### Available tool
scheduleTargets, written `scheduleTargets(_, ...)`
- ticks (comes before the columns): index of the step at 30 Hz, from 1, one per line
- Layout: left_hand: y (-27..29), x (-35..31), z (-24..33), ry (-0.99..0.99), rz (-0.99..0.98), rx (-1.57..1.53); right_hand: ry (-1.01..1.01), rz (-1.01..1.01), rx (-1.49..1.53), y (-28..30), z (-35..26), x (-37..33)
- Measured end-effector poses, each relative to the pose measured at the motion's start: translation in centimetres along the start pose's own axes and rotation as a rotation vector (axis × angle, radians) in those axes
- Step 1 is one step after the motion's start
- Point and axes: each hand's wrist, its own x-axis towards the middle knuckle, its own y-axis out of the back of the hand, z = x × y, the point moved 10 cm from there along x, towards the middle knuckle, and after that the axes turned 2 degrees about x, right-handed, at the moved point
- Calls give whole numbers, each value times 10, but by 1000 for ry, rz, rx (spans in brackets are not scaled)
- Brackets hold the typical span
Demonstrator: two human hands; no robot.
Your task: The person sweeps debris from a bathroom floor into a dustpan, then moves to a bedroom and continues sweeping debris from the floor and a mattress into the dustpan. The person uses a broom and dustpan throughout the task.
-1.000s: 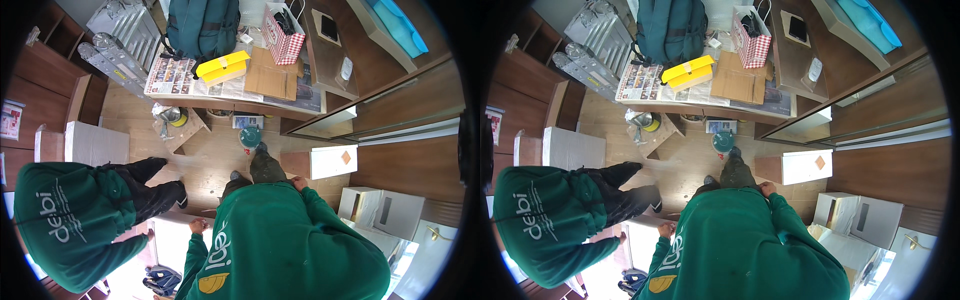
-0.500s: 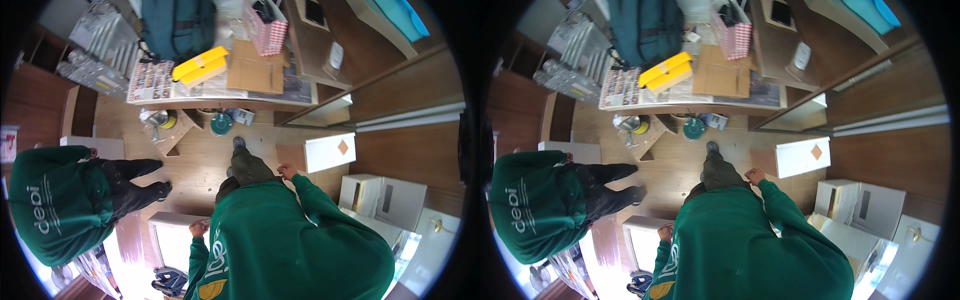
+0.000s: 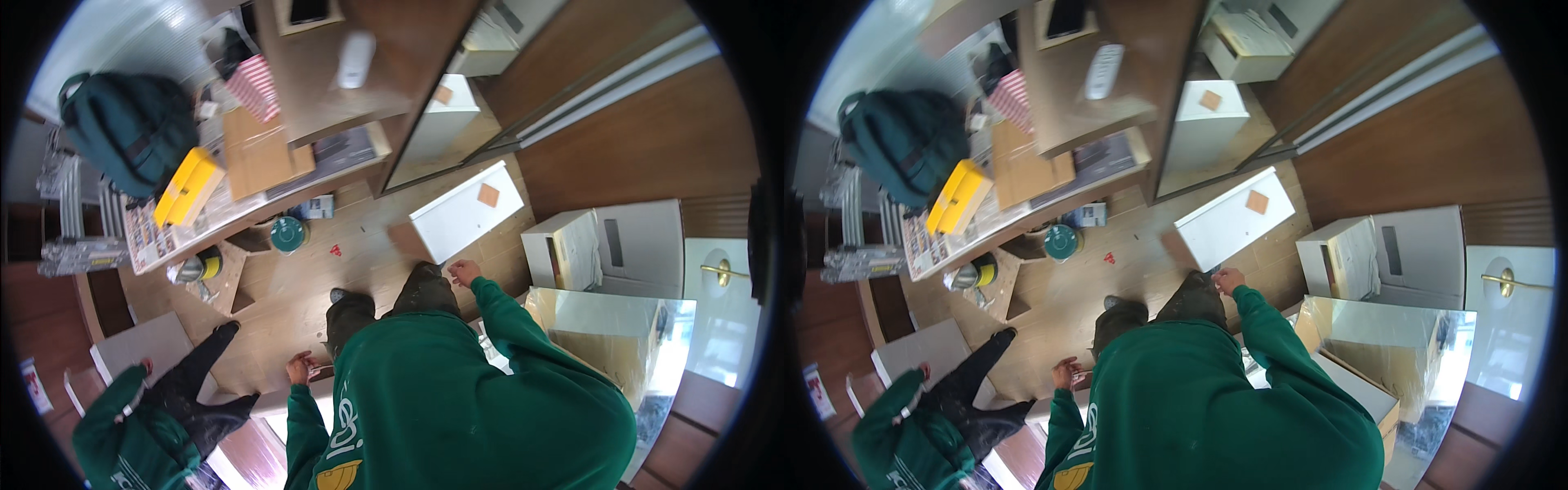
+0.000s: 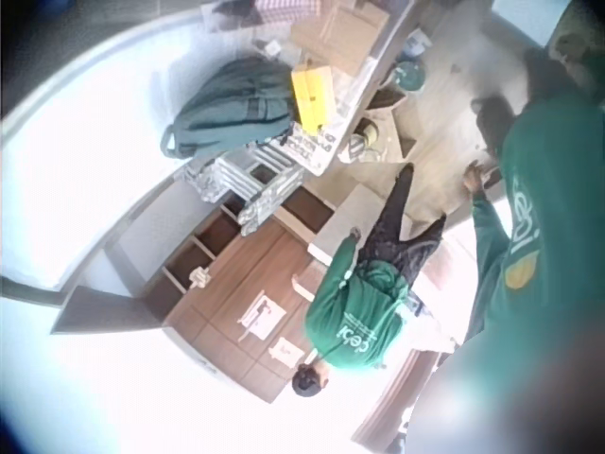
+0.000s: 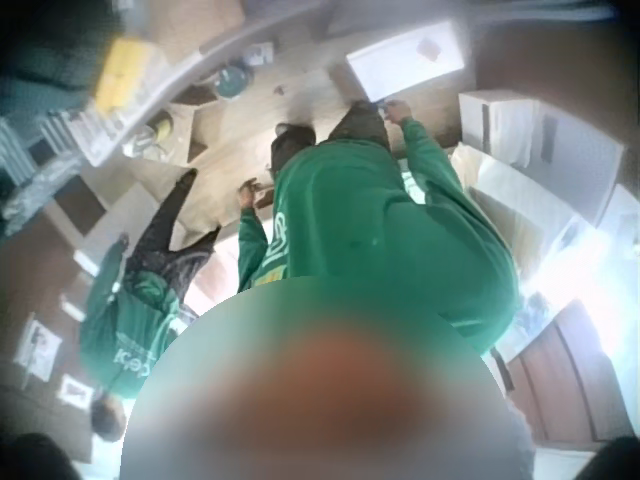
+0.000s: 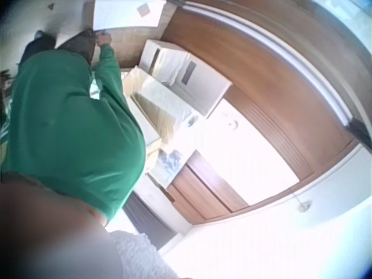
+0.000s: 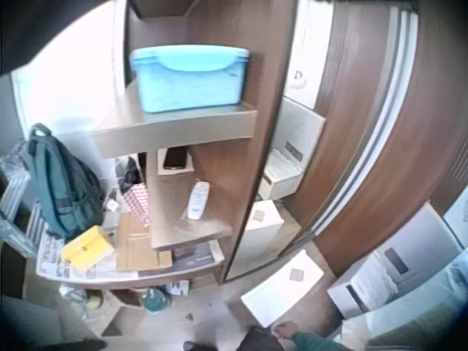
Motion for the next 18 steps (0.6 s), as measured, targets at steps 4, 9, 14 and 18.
scheduleTargets(4, -130, 39, 52, -220, -156, 244, -23, 56, 57, 95, 47, 55)
scheduleTargets(9, -303, 41, 84, -212, -199, 314, -201, 170, 410, 177, 103, 118)
scheduleTargets(14, -431, 33, 111, -124, -229, 417, -144, 464, 613, 246, 90, 150)
scheduleTargets(18, -476, 57, 125, -148, -185, 583, -143, 538, 736, 280, 76, 182)
